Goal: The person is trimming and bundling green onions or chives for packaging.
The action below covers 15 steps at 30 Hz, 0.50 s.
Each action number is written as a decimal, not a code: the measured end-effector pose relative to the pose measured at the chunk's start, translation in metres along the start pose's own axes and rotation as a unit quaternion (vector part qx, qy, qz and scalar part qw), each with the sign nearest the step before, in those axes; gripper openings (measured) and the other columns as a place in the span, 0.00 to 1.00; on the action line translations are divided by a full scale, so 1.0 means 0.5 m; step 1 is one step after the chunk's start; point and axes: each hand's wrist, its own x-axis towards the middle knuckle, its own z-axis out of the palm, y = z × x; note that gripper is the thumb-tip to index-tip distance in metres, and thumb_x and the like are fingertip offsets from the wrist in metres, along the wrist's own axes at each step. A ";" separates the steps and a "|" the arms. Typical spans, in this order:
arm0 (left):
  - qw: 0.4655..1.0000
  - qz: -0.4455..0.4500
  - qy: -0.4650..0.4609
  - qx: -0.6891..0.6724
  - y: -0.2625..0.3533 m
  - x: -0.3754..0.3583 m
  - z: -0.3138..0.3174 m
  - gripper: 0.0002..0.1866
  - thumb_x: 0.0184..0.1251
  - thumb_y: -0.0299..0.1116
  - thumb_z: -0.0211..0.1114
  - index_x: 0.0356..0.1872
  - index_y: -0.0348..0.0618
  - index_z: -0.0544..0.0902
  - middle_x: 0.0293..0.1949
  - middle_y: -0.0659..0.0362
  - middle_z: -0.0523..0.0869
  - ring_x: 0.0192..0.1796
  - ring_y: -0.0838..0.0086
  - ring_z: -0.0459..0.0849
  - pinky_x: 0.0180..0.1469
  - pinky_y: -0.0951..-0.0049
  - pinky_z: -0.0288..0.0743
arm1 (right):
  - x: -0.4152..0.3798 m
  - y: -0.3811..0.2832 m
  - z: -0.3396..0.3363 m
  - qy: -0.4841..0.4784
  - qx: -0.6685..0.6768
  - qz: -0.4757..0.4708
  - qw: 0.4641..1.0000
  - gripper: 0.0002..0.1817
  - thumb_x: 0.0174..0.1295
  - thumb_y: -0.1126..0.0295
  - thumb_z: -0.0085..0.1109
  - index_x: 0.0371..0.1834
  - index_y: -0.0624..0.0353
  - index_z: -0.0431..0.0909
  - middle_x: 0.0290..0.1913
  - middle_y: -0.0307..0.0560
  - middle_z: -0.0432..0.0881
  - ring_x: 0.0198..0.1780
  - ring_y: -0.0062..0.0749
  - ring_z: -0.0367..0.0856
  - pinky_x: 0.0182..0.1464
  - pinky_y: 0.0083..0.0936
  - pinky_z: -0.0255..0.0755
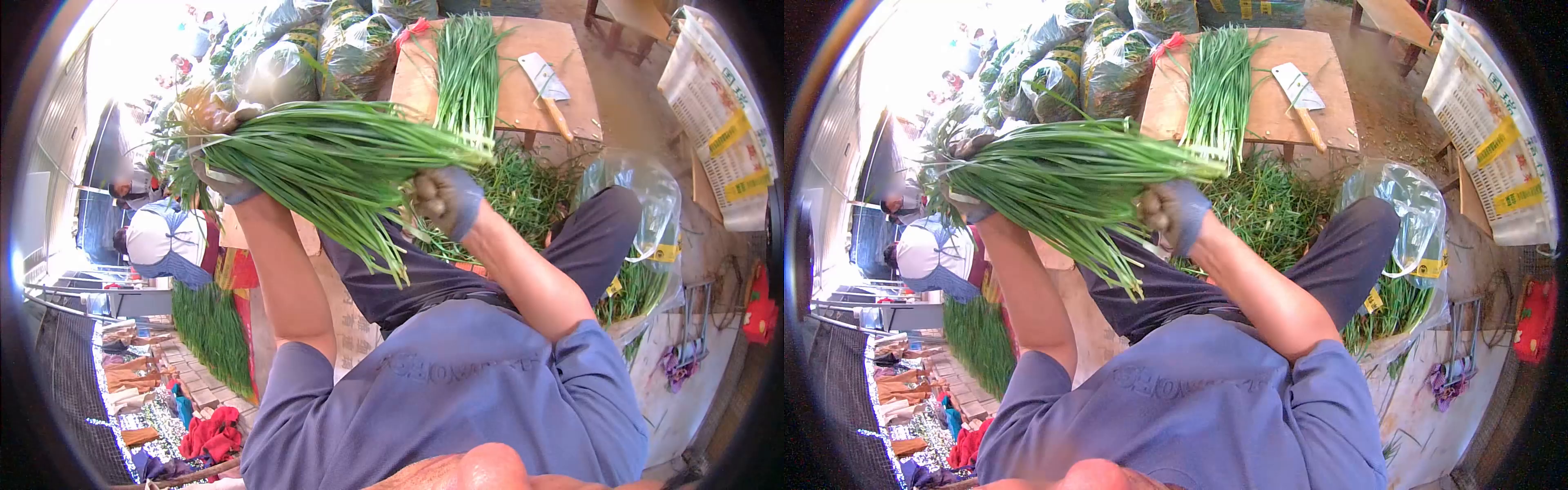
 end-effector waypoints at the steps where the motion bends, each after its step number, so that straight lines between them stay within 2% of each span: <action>1: 1.000 0.003 -0.007 0.007 -0.001 -0.004 0.009 0.14 0.66 0.41 0.61 0.39 0.40 0.82 0.32 0.54 0.84 0.35 0.67 0.81 0.45 0.65 0.78 | -0.006 -0.012 -0.007 -0.042 0.090 -0.029 0.995 0.09 0.72 0.62 0.53 0.44 0.55 0.78 0.14 0.30 0.68 0.11 0.17 0.58 0.15 0.18 0.51; 2: 1.000 0.012 -0.001 0.023 0.000 -0.011 0.017 0.13 0.66 0.41 0.61 0.39 0.40 0.81 0.33 0.54 0.84 0.36 0.67 0.81 0.45 0.65 0.78 | -0.026 -0.032 -0.023 0.004 0.122 -0.073 0.990 0.07 0.71 0.62 0.56 0.42 0.53 0.76 0.13 0.28 0.65 0.10 0.15 0.58 0.15 0.17 0.51; 4: 0.998 0.026 0.016 0.056 0.003 -0.028 0.023 0.13 0.65 0.40 0.61 0.39 0.41 0.81 0.33 0.55 0.83 0.37 0.67 0.81 0.46 0.64 0.78 | -0.038 -0.072 -0.104 0.111 0.084 -0.069 0.988 0.07 0.70 0.63 0.58 0.45 0.52 0.74 0.13 0.27 0.61 0.11 0.15 0.55 0.18 0.15 0.53; 6: 0.999 -0.032 0.001 -0.041 0.037 -0.015 -0.017 0.13 0.65 0.42 0.60 0.39 0.41 0.80 0.33 0.55 0.82 0.39 0.67 0.80 0.47 0.65 0.78 | -0.076 -0.079 -0.212 0.128 0.032 -0.152 0.979 0.10 0.72 0.59 0.57 0.41 0.53 0.72 0.18 0.27 0.63 0.16 0.13 0.58 0.20 0.14 0.56; 7: 0.994 -0.063 -0.005 -0.089 0.061 -0.005 -0.045 0.14 0.65 0.42 0.60 0.39 0.42 0.79 0.34 0.56 0.82 0.40 0.68 0.80 0.47 0.65 0.78 | -0.099 -0.083 -0.241 0.192 -0.050 -0.186 0.962 0.12 0.73 0.56 0.56 0.41 0.53 0.73 0.19 0.28 0.62 0.17 0.16 0.59 0.21 0.15 0.58; 8: 0.999 -0.012 -0.017 -0.039 0.080 0.007 -0.083 0.16 0.65 0.46 0.57 0.40 0.43 0.79 0.38 0.55 0.81 0.43 0.66 0.79 0.49 0.63 0.77 | -0.135 -0.086 -0.243 0.271 -0.166 -0.171 0.932 0.09 0.74 0.62 0.50 0.38 0.54 0.74 0.22 0.35 0.72 0.17 0.18 0.64 0.19 0.18 0.62; 9: 0.999 -0.029 -0.018 -0.038 0.101 0.020 -0.118 0.16 0.65 0.46 0.56 0.40 0.43 0.79 0.38 0.54 0.81 0.44 0.65 0.79 0.50 0.62 0.77 | -0.159 -0.097 -0.249 0.268 -0.416 -0.017 0.869 0.14 0.74 0.59 0.50 0.40 0.57 0.77 0.29 0.42 0.78 0.25 0.26 0.74 0.25 0.26 0.70; 10: 0.998 -0.048 -0.018 -0.038 0.128 0.033 -0.158 0.17 0.66 0.47 0.54 0.39 0.43 0.79 0.39 0.54 0.81 0.44 0.65 0.79 0.50 0.60 0.76 | -0.183 -0.108 -0.254 0.200 -0.644 0.116 0.730 0.19 0.73 0.55 0.49 0.41 0.60 0.80 0.35 0.49 0.85 0.32 0.33 0.84 0.32 0.34 0.77; 11: 0.996 -0.020 0.082 -0.005 0.179 0.105 -0.305 0.18 0.67 0.47 0.52 0.41 0.42 0.79 0.41 0.53 0.81 0.45 0.64 0.79 0.52 0.59 0.76 | -0.209 -0.066 -0.344 0.041 -0.804 0.029 0.592 0.24 0.72 0.50 0.50 0.52 0.62 0.79 0.44 0.57 0.86 0.47 0.48 0.86 0.47 0.41 0.77; 13: 0.954 0.016 0.289 0.078 0.265 0.238 -0.567 0.20 0.70 0.46 0.48 0.45 0.41 0.79 0.45 0.51 0.81 0.48 0.62 0.79 0.55 0.57 0.75 | -0.220 -0.071 -0.225 0.015 -0.835 0.201 0.512 0.30 0.69 0.45 0.51 0.60 0.61 0.76 0.52 0.63 0.83 0.56 0.57 0.81 0.58 0.43 0.73; 15: 0.919 0.043 0.180 0.347 0.281 0.191 -0.524 0.21 0.71 0.46 0.47 0.48 0.39 0.78 0.48 0.49 0.81 0.50 0.60 0.79 0.56 0.56 0.75 | -0.197 -0.034 -0.175 0.073 -0.741 0.091 0.661 0.33 0.67 0.45 0.56 0.66 0.59 0.72 0.53 0.63 0.83 0.57 0.56 0.81 0.58 0.42 0.73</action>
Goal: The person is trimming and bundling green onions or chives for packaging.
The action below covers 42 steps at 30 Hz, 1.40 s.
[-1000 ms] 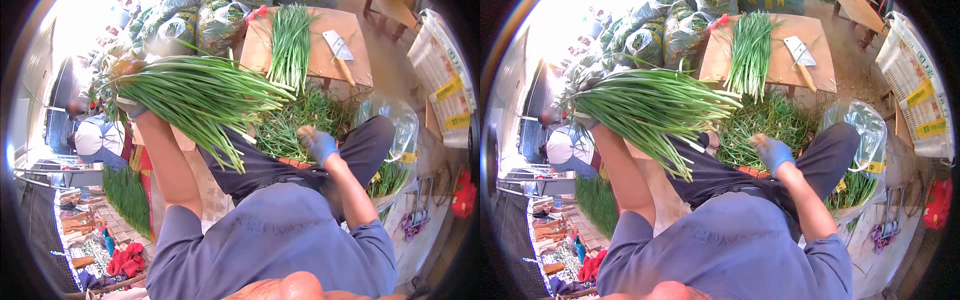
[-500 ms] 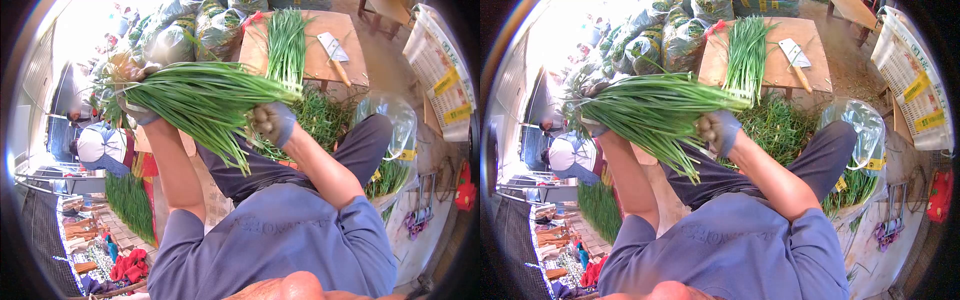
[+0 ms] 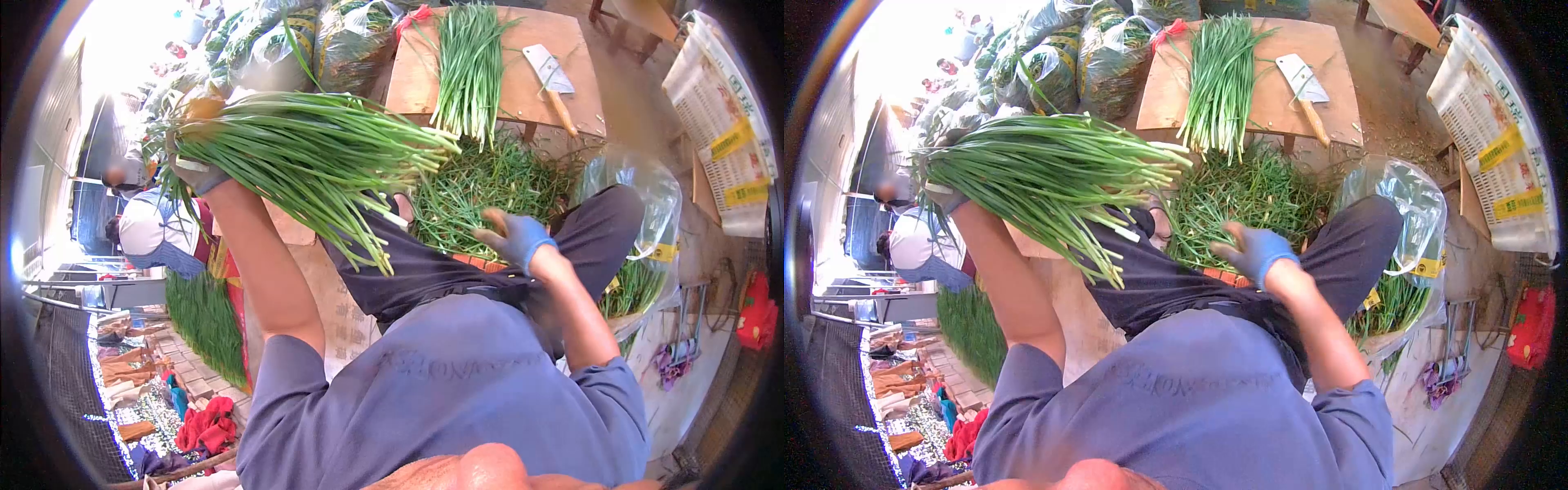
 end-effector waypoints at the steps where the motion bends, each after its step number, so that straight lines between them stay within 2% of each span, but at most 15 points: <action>1: 0.989 0.056 -0.049 0.128 0.032 -0.042 0.004 0.22 0.71 0.46 0.47 0.49 0.38 0.78 0.49 0.48 0.81 0.52 0.60 0.79 0.57 0.56 0.75 | 0.012 -0.030 0.022 0.012 0.161 -0.025 0.987 0.34 0.66 0.45 0.58 0.67 0.59 0.70 0.55 0.61 0.82 0.57 0.53 0.81 0.60 0.41 0.72; 5: 0.885 0.193 -0.184 0.383 0.100 -0.149 0.092 0.24 0.72 0.46 0.46 0.53 0.35 0.77 0.52 0.46 0.81 0.55 0.58 0.79 0.60 0.55 0.74 | 0.139 -0.076 0.119 0.331 0.225 -0.204 0.894 0.34 0.65 0.55 0.64 0.70 0.59 0.64 0.58 0.50 0.81 0.57 0.37 0.80 0.60 0.34 0.73; 7: 0.982 0.051 -0.184 0.006 0.099 -0.217 0.190 0.24 0.71 0.46 0.48 0.53 0.35 0.77 0.50 0.47 0.81 0.52 0.59 0.79 0.57 0.56 0.75 | 0.178 -0.121 0.120 0.202 0.484 -0.207 0.826 0.33 0.66 0.60 0.64 0.70 0.60 0.64 0.59 0.48 0.80 0.57 0.33 0.79 0.60 0.29 0.73; 10: 0.917 -0.089 -0.190 -0.339 0.108 -0.319 0.328 0.25 0.68 0.48 0.52 0.52 0.35 0.77 0.46 0.49 0.81 0.48 0.61 0.79 0.53 0.57 0.76 | 0.147 -0.211 0.060 0.100 0.626 -0.118 0.764 0.27 0.65 0.66 0.65 0.66 0.60 0.68 0.58 0.47 0.81 0.56 0.31 0.80 0.59 0.26 0.74; 18: 0.956 -0.028 -0.179 -0.231 0.109 -0.337 0.370 0.24 0.66 0.47 0.56 0.51 0.35 0.75 0.41 0.52 0.80 0.42 0.66 0.77 0.46 0.63 0.76 | 0.192 -0.165 0.043 -0.070 0.818 -0.141 0.553 0.14 0.63 0.71 0.60 0.51 0.63 0.78 0.46 0.50 0.85 0.47 0.36 0.85 0.52 0.35 0.81; 20: 0.963 -0.005 -0.194 -0.187 0.105 -0.315 0.336 0.22 0.67 0.45 0.55 0.51 0.36 0.75 0.41 0.52 0.80 0.43 0.66 0.78 0.46 0.64 0.76 | 0.186 -0.134 0.027 0.098 0.821 -0.142 0.544 0.09 0.68 0.65 0.55 0.31 0.53 0.74 0.24 0.39 0.77 0.25 0.25 0.78 0.27 0.26 0.75; 22: 0.978 0.039 -0.193 -0.075 0.093 -0.262 0.258 0.20 0.68 0.44 0.55 0.49 0.37 0.76 0.42 0.53 0.80 0.44 0.67 0.79 0.44 0.65 0.77 | 0.175 -0.060 -0.009 0.140 0.787 -0.101 0.592 0.18 0.72 0.57 0.52 0.22 0.42 0.61 0.14 0.26 0.57 0.12 0.14 0.54 0.15 0.21 0.50; 24: 0.981 0.050 -0.183 -0.032 0.083 -0.228 0.204 0.18 0.68 0.43 0.54 0.48 0.38 0.76 0.41 0.53 0.80 0.44 0.67 0.79 0.44 0.66 0.77 | 0.157 0.023 -0.020 0.140 0.791 -0.067 0.592 0.19 0.72 0.57 0.48 0.20 0.43 0.61 0.13 0.28 0.56 0.11 0.16 0.53 0.14 0.21 0.50; 26: 0.976 0.004 -0.171 -0.135 0.072 -0.236 0.207 0.17 0.68 0.43 0.54 0.47 0.39 0.76 0.41 0.54 0.80 0.43 0.68 0.79 0.44 0.67 0.77 | 0.134 0.082 -0.007 0.133 0.756 -0.059 0.638 0.18 0.74 0.57 0.45 0.22 0.44 0.65 0.11 0.29 0.56 0.11 0.17 0.56 0.14 0.20 0.52; 29: 0.960 -0.031 -0.170 -0.219 0.063 -0.249 0.224 0.17 0.67 0.42 0.54 0.46 0.39 0.76 0.40 0.55 0.80 0.43 0.69 0.79 0.45 0.68 0.77 | 0.070 0.076 0.001 0.053 0.488 0.001 0.871 0.18 0.76 0.55 0.42 0.27 0.49 0.70 0.15 0.34 0.68 0.12 0.22 0.63 0.16 0.20 0.59; 31: 0.953 -0.044 -0.171 -0.245 0.060 -0.247 0.222 0.16 0.67 0.42 0.54 0.45 0.40 0.76 0.39 0.56 0.79 0.42 0.70 0.78 0.45 0.69 0.76 | 0.049 0.066 0.030 0.147 0.106 -0.207 0.961 0.18 0.74 0.55 0.51 0.47 0.59 0.78 0.35 0.45 0.83 0.30 0.28 0.81 0.35 0.20 0.76; 33: 0.947 -0.054 -0.172 -0.266 0.056 -0.240 0.216 0.16 0.67 0.42 0.54 0.44 0.40 0.76 0.39 0.56 0.79 0.42 0.71 0.78 0.46 0.69 0.76 | 0.007 -0.002 0.042 0.259 -0.065 -0.284 0.921 0.21 0.71 0.57 0.57 0.57 0.62 0.78 0.45 0.48 0.84 0.41 0.30 0.84 0.47 0.23 0.78; 36: 0.956 -0.023 -0.210 -0.204 0.053 -0.208 0.197 0.15 0.66 0.41 0.55 0.43 0.40 0.76 0.38 0.57 0.79 0.41 0.72 0.77 0.47 0.70 0.75 | -0.023 -0.110 0.007 0.257 0.141 -0.230 0.928 0.24 0.67 0.60 0.63 0.61 0.62 0.76 0.50 0.49 0.84 0.50 0.35 0.83 0.56 0.29 0.76; 39: 0.962 0.091 -0.202 0.162 0.075 -0.225 0.215 0.17 0.65 0.45 0.57 0.43 0.40 0.76 0.38 0.57 0.78 0.42 0.71 0.77 0.48 0.66 0.75 | 0.006 -0.151 0.019 0.279 0.373 -0.177 0.867 0.23 0.62 0.63 0.67 0.59 0.58 0.78 0.46 0.48 0.83 0.51 0.42 0.80 0.57 0.37 0.72; 42: 0.947 -0.104 -0.154 -0.262 0.087 -0.290 0.296 0.21 0.61 0.49 0.62 0.42 0.40 0.76 0.38 0.57 0.79 0.42 0.69 0.77 0.48 0.63 0.74 | 0.021 -0.162 -0.020 0.458 -0.013 -0.298 0.838 0.20 0.60 0.65 0.67 0.56 0.55 0.80 0.41 0.44 0.81 0.45 0.41 0.79 0.52 0.36 0.68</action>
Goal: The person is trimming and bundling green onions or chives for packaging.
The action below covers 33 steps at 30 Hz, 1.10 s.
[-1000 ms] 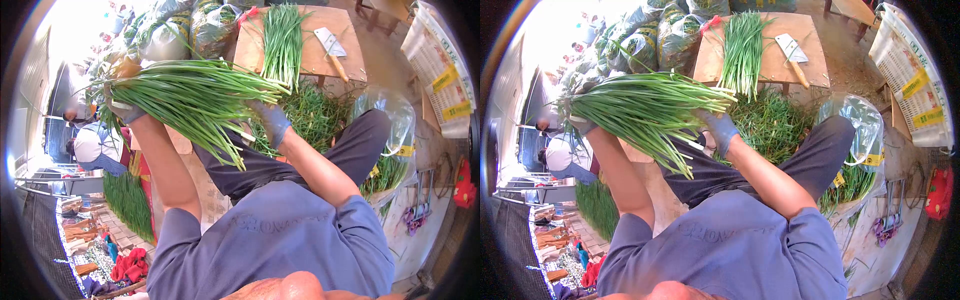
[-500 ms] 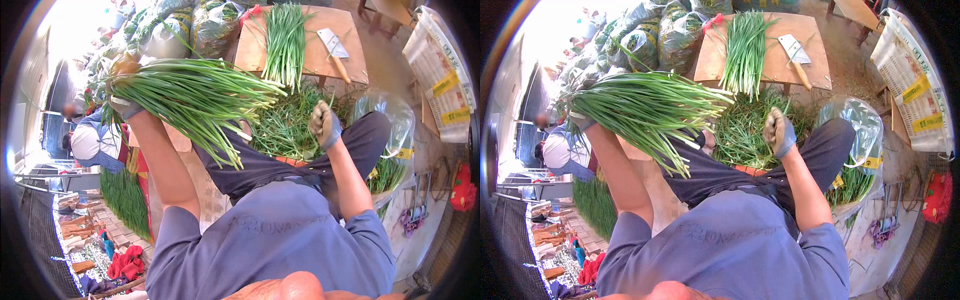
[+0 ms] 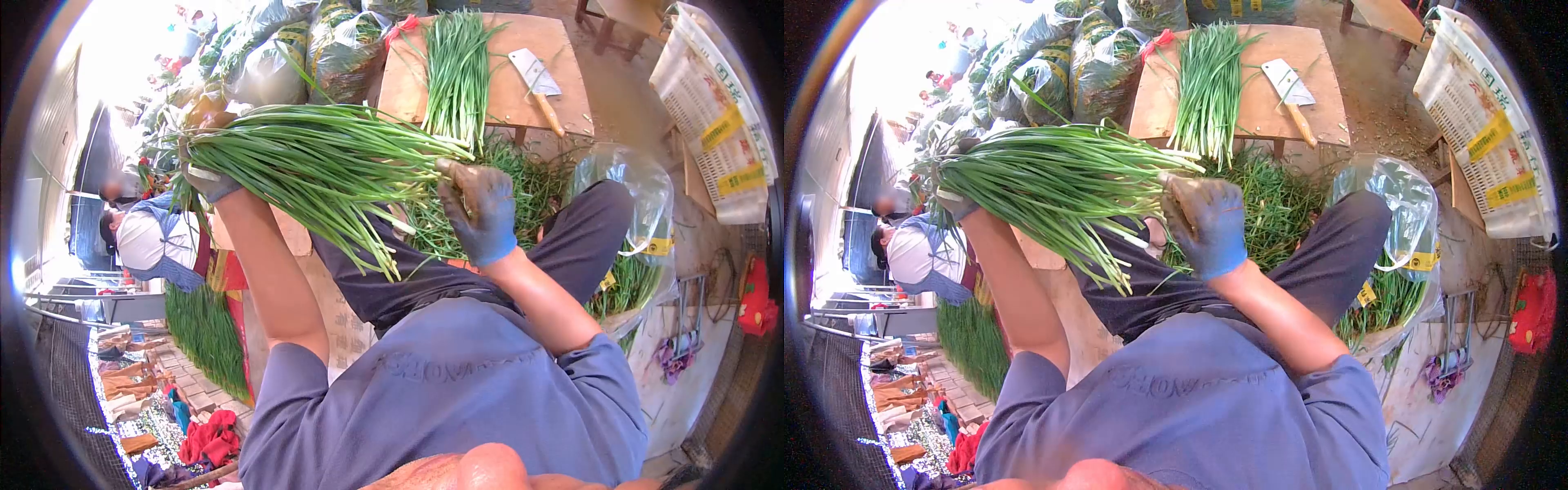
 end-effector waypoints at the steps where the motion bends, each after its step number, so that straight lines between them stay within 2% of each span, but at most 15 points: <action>1: 0.999 -0.007 -0.003 -0.053 -0.003 0.006 -0.027 0.21 0.61 0.49 0.62 0.42 0.40 0.76 0.38 0.57 0.80 0.42 0.70 0.77 0.48 0.64 0.74 | 0.006 0.014 0.018 0.036 -0.048 -0.011 0.998 0.19 0.59 0.64 0.67 0.54 0.51 0.81 0.38 0.42 0.80 0.43 0.42 0.77 0.50 0.36 0.65; 4: 0.992 -0.036 -0.047 -0.115 0.006 0.032 -0.079 0.19 0.63 0.47 0.61 0.42 0.40 0.76 0.39 0.58 0.81 0.43 0.72 0.78 0.49 0.68 0.75 | 0.029 0.023 0.021 0.020 -0.096 -0.024 0.995 0.19 0.58 0.62 0.68 0.53 0.47 0.81 0.42 0.41 0.81 0.45 0.41 0.77 0.50 0.37 0.65; 7: 0.956 0.058 -0.078 0.276 0.000 0.039 -0.094 0.15 0.68 0.45 0.58 0.41 0.42 0.77 0.37 0.60 0.82 0.43 0.74 0.79 0.48 0.71 0.76 | 0.060 0.038 0.041 0.026 0.003 0.035 0.999 0.13 0.58 0.58 0.68 0.43 0.48 0.84 0.34 0.45 0.80 0.40 0.46 0.77 0.47 0.40 0.66; 11: 0.533 0.236 -0.012 0.813 -0.012 0.042 -0.058 0.12 0.68 0.43 0.57 0.37 0.45 0.79 0.35 0.60 0.83 0.38 0.71 0.82 0.45 0.70 0.77 | 0.090 0.076 0.060 0.000 0.284 0.221 0.933 0.11 0.66 0.65 0.63 0.41 0.63 0.83 0.34 0.41 0.82 0.38 0.24 0.79 0.44 0.24 0.73; 14: 0.415 0.223 0.001 0.882 -0.009 0.054 -0.064 0.12 0.65 0.39 0.58 0.40 0.44 0.83 0.39 0.57 0.86 0.41 0.68 0.84 0.45 0.68 0.79 | 0.090 0.071 0.031 -0.010 0.337 0.244 0.909 0.10 0.70 0.70 0.59 0.45 0.67 0.82 0.39 0.40 0.84 0.41 0.19 0.79 0.48 0.21 0.74; 15: 0.485 0.208 -0.002 0.850 -0.015 0.046 -0.058 0.13 0.67 0.37 0.57 0.44 0.42 0.83 0.42 0.56 0.86 0.41 0.70 0.85 0.46 0.69 0.80 | 0.089 0.074 0.022 -0.005 0.357 0.230 0.905 0.10 0.70 0.70 0.58 0.46 0.67 0.81 0.39 0.40 0.84 0.42 0.20 0.80 0.49 0.22 0.74; 20: 0.219 0.179 0.005 0.959 -0.039 0.010 0.020 0.15 0.68 0.37 0.58 0.50 0.40 0.82 0.44 0.54 0.86 0.45 0.70 0.85 0.48 0.70 0.80 | 0.061 0.098 -0.003 0.134 0.483 0.262 0.825 0.11 0.72 0.65 0.54 0.41 0.61 0.80 0.39 0.40 0.82 0.40 0.21 0.77 0.45 0.22 0.72; 23: 0.830 0.110 -0.041 0.546 -0.037 -0.030 0.067 0.19 0.71 0.42 0.55 0.51 0.37 0.80 0.46 0.52 0.85 0.47 0.66 0.85 0.51 0.65 0.81 | 0.029 0.146 -0.031 0.214 0.538 0.241 0.779 0.10 0.70 0.64 0.53 0.37 0.56 0.81 0.34 0.38 0.81 0.36 0.20 0.77 0.41 0.22 0.72; 24: 0.835 0.116 -0.050 0.536 -0.026 -0.023 0.057 0.19 0.71 0.42 0.55 0.52 0.36 0.80 0.46 0.50 0.85 0.46 0.65 0.85 0.50 0.64 0.82 | 0.013 0.170 -0.042 0.229 0.556 0.228 0.766 0.10 0.69 0.65 0.53 0.37 0.56 0.82 0.32 0.38 0.81 0.35 0.21 0.78 0.41 0.23 0.73; 26: 0.845 0.126 -0.068 0.516 -0.004 -0.012 0.037 0.21 0.72 0.43 0.54 0.52 0.34 0.79 0.44 0.48 0.86 0.45 0.63 0.86 0.49 0.61 0.84 | -0.058 0.239 -0.083 -0.032 0.311 0.299 0.902 0.11 0.67 0.62 0.55 0.38 0.56 0.82 0.32 0.42 0.83 0.34 0.30 0.81 0.41 0.28 0.74; 27: 0.706 0.189 -0.055 0.681 -0.003 0.002 0.018 0.21 0.71 0.43 0.54 0.52 0.34 0.79 0.44 0.47 0.86 0.45 0.63 0.86 0.48 0.61 0.84 | -0.096 0.266 -0.097 -0.162 0.167 0.318 0.919 0.11 0.66 0.61 0.56 0.39 0.57 0.82 0.32 0.45 0.84 0.33 0.34 0.82 0.41 0.30 0.75; 29: 0.794 0.152 -0.017 0.588 -0.019 -0.010 0.061 0.19 0.71 0.40 0.54 0.51 0.34 0.79 0.44 0.49 0.86 0.42 0.64 0.86 0.46 0.64 0.84 | -0.119 0.235 -0.108 -0.509 -0.110 0.230 0.822 0.22 0.60 0.49 0.58 0.45 0.57 0.83 0.43 0.64 0.84 0.46 0.60 0.83 0.52 0.45 0.75; 30: 0.833 0.138 0.004 0.536 -0.027 -0.015 0.083 0.18 0.71 0.39 0.54 0.50 0.35 0.79 0.43 0.50 0.86 0.41 0.65 0.86 0.45 0.66 0.84 | -0.140 0.226 -0.096 -0.591 -0.150 0.176 0.773 0.26 0.60 0.47 0.58 0.49 0.57 0.82 0.46 0.63 0.84 0.50 0.58 0.83 0.55 0.47 0.74; 31: 0.839 0.136 0.013 0.527 -0.039 -0.020 0.099 0.16 0.71 0.40 0.55 0.49 0.37 0.80 0.42 0.54 0.86 0.41 0.68 0.86 0.45 0.69 0.81 | -0.143 0.206 -0.076 -0.605 -0.118 0.178 0.767 0.30 0.61 0.44 0.58 0.53 0.59 0.80 0.50 0.64 0.83 0.52 0.58 0.82 0.56 0.46 0.74; 33: 0.714 0.165 -0.002 0.681 -0.010 -0.003 0.064 0.15 0.72 0.39 0.54 0.46 0.37 0.81 0.41 0.55 0.86 0.42 0.70 0.85 0.46 0.72 0.80 | -0.135 0.166 -0.002 -0.504 -0.012 0.213 0.837 0.38 0.62 0.40 0.56 0.64 0.61 0.72 0.59 0.66 0.78 0.61 0.58 0.77 0.63 0.43 0.70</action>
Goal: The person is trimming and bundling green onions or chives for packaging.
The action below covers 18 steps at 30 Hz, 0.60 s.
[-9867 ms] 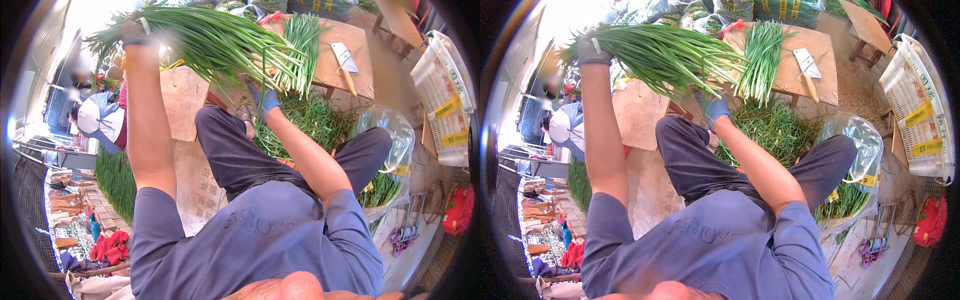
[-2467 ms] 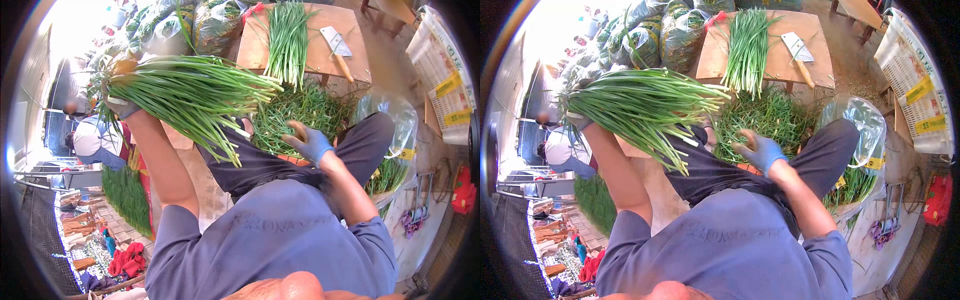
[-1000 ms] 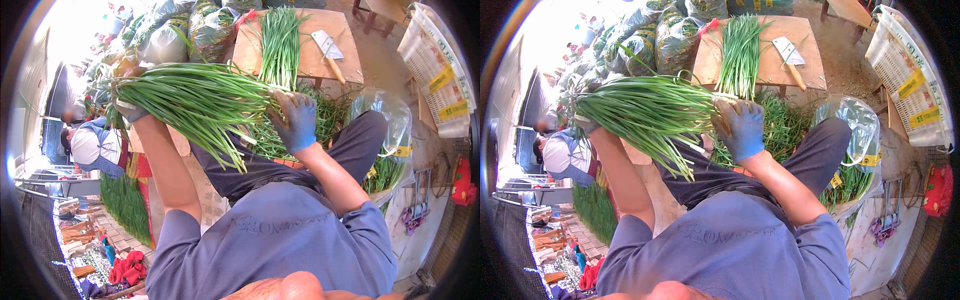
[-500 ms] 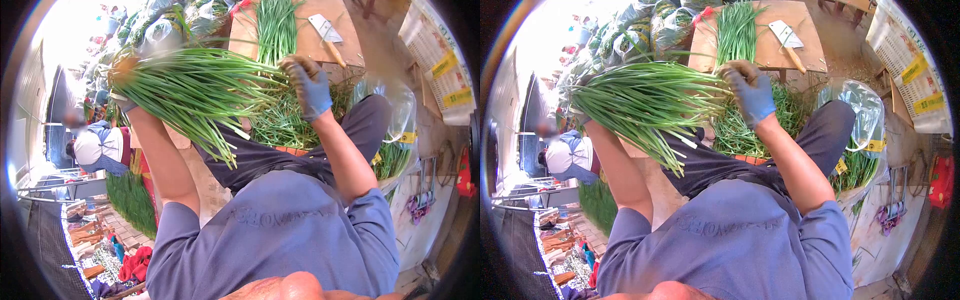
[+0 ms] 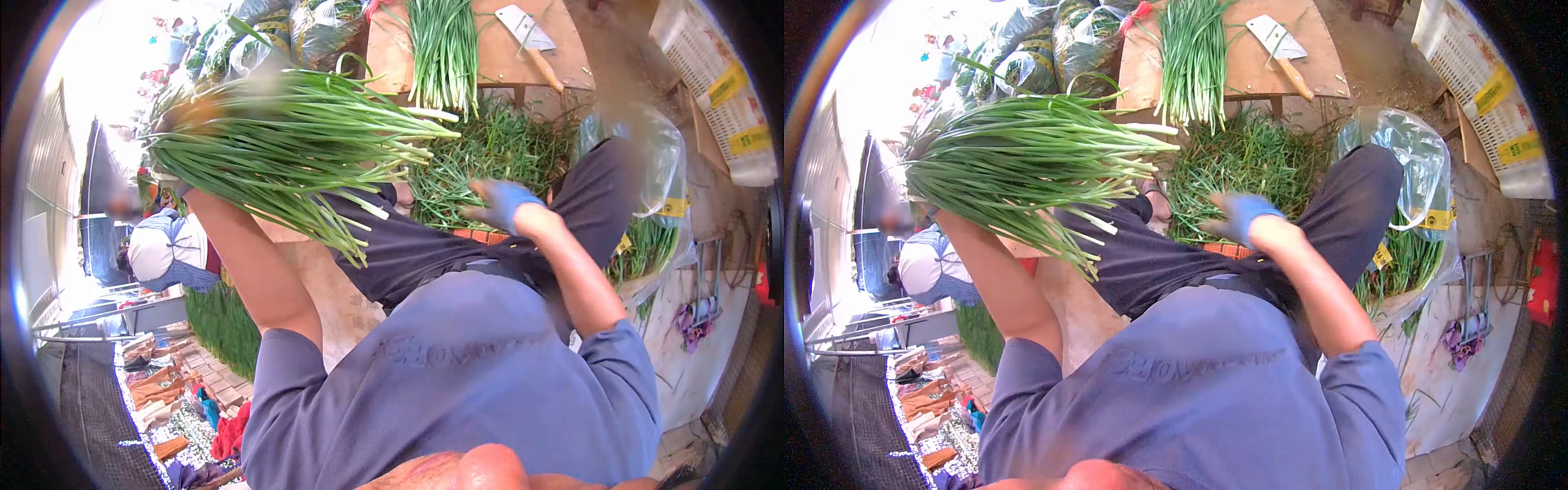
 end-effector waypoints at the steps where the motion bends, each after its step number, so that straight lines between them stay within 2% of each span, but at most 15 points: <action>1: 0.995 0.027 -0.001 0.095 -0.019 0.008 -0.013 0.15 0.73 0.39 0.54 0.44 0.37 0.81 0.41 0.56 0.86 0.42 0.70 0.85 0.47 0.74 0.79 | 0.044 -0.014 0.042 0.115 0.073 -0.084 0.987 0.41 0.62 0.39 0.56 0.69 0.61 0.67 0.65 0.66 0.73 0.68 0.55 0.71 0.68 0.40 0.65; 2: 0.997 -0.008 0.012 -0.073 -0.044 0.015 -0.024 0.15 0.73 0.39 0.53 0.44 0.37 0.81 0.40 0.56 0.86 0.41 0.70 0.85 0.47 0.74 0.79 | 0.065 -0.067 0.035 0.124 0.194 -0.073 0.970 0.43 0.62 0.40 0.57 0.72 0.61 0.64 0.69 0.65 0.69 0.71 0.53 0.68 0.70 0.37 0.62; 3: 0.970 -0.043 0.023 -0.238 -0.059 0.021 -0.029 0.16 0.73 0.39 0.53 0.44 0.36 0.82 0.39 0.56 0.86 0.41 0.70 0.85 0.47 0.74 0.79 | 0.083 -0.104 0.025 0.137 0.295 -0.108 0.940 0.42 0.62 0.44 0.61 0.72 0.61 0.64 0.69 0.64 0.69 0.70 0.52 0.69 0.70 0.36 0.62; 4: 0.954 -0.046 0.019 -0.294 -0.035 0.021 -0.024 0.16 0.74 0.39 0.53 0.44 0.36 0.82 0.40 0.56 0.86 0.42 0.70 0.85 0.47 0.74 0.79 | 0.189 -0.084 0.114 0.234 0.336 -0.164 0.898 0.37 0.61 0.51 0.63 0.70 0.58 0.66 0.68 0.62 0.71 0.68 0.50 0.71 0.69 0.36 0.64; 5: 0.936 -0.049 0.015 -0.349 -0.012 0.021 -0.019 0.16 0.74 0.39 0.53 0.45 0.35 0.82 0.40 0.56 0.85 0.42 0.71 0.85 0.47 0.75 0.79 | 0.211 -0.094 0.101 0.176 0.316 -0.139 0.922 0.36 0.61 0.52 0.63 0.69 0.58 0.67 0.67 0.61 0.72 0.67 0.50 0.72 0.67 0.35 0.65; 7: 0.968 0.011 -0.012 -0.251 0.136 -0.008 0.027 0.17 0.74 0.39 0.53 0.48 0.35 0.81 0.42 0.56 0.85 0.45 0.72 0.84 0.49 0.77 0.78 | 0.238 -0.115 0.072 0.057 0.269 -0.091 0.957 0.33 0.61 0.56 0.62 0.67 0.58 0.68 0.66 0.59 0.73 0.65 0.49 0.74 0.64 0.34 0.68; 8: 0.946 0.005 -0.058 -0.317 0.126 -0.002 0.007 0.18 0.74 0.40 0.53 0.50 0.33 0.81 0.43 0.54 0.85 0.46 0.71 0.84 0.50 0.74 0.79 | 0.239 -0.125 0.074 0.106 0.211 -0.141 0.961 0.25 0.61 0.62 0.60 0.61 0.61 0.74 0.59 0.54 0.80 0.57 0.46 0.80 0.58 0.34 0.74; 9: 0.919 -0.007 -0.103 -0.380 0.115 0.005 -0.013 0.20 0.73 0.40 0.54 0.53 0.32 0.80 0.45 0.52 0.85 0.48 0.69 0.84 0.51 0.72 0.79 | 0.237 -0.126 0.087 0.185 0.261 -0.182 0.930 0.23 0.61 0.64 0.60 0.59 0.61 0.75 0.57 0.53 0.81 0.55 0.44 0.81 0.57 0.34 0.75; 10: 0.919 -0.012 -0.095 -0.383 0.090 0.011 -0.034 0.21 0.73 0.41 0.55 0.53 0.31 0.79 0.45 0.48 0.86 0.46 0.67 0.86 0.50 0.67 0.82 | 0.229 -0.134 0.094 0.262 0.307 -0.222 0.888 0.22 0.61 0.65 0.60 0.57 0.61 0.76 0.54 0.52 0.82 0.52 0.42 0.82 0.56 0.34 0.76; 12: 0.894 -0.030 -0.077 -0.440 0.053 0.017 -0.047 0.20 0.73 0.41 0.55 0.52 0.32 0.79 0.44 0.50 0.85 0.45 0.67 0.85 0.49 0.67 0.80 | 0.205 -0.131 0.074 0.229 0.487 -0.222 0.813 0.18 0.62 0.68 0.60 0.54 0.60 0.79 0.51 0.48 0.84 0.49 0.38 0.83 0.55 0.34 0.77; 15: 0.821 -0.046 -0.059 -0.567 0.052 0.022 -0.036 0.18 0.73 0.40 0.55 0.50 0.35 0.79 0.42 0.51 0.83 0.43 0.68 0.83 0.47 0.68 0.78 | 0.173 -0.081 0.050 0.326 0.437 -0.260 0.797 0.15 0.63 0.67 0.60 0.52 0.56 0.80 0.40 0.53 0.84 0.41 0.51 0.83 0.47 0.38 0.77; 16: 0.793 -0.044 -0.059 -0.604 0.058 0.027 -0.032 0.17 0.73 0.40 0.55 0.50 0.35 0.78 0.41 0.52 0.83 0.42 0.69 0.82 0.47 0.68 0.77 | 0.147 -0.048 0.014 0.346 0.133 -0.197 0.907 0.10 0.66 0.65 0.57 0.47 0.54 0.80 0.38 0.56 0.83 0.42 0.58 0.81 0.45 0.44 0.75; 17: 0.766 -0.042 -0.061 -0.639 0.062 0.032 -0.031 0.17 0.73 0.40 0.55 0.49 0.36 0.78 0.41 0.53 0.82 0.41 0.69 0.82 0.46 0.69 0.77 | 0.128 -0.018 0.017 0.311 0.110 -0.146 0.932 0.09 0.68 0.65 0.53 0.44 0.55 0.79 0.36 0.57 0.82 0.42 0.58 0.81 0.44 0.47 0.73; 18: 0.746 -0.038 -0.067 -0.661 0.066 0.036 -0.029 0.16 0.73 0.40 0.56 0.49 0.37 0.78 0.40 0.53 0.82 0.41 0.70 0.81 0.46 0.69 0.76 | 0.116 0.027 0.024 0.198 0.039 -0.078 0.976 0.13 0.68 0.60 0.51 0.43 0.57 0.78 0.38 0.59 0.83 0.44 0.58 0.82 0.46 0.47 0.74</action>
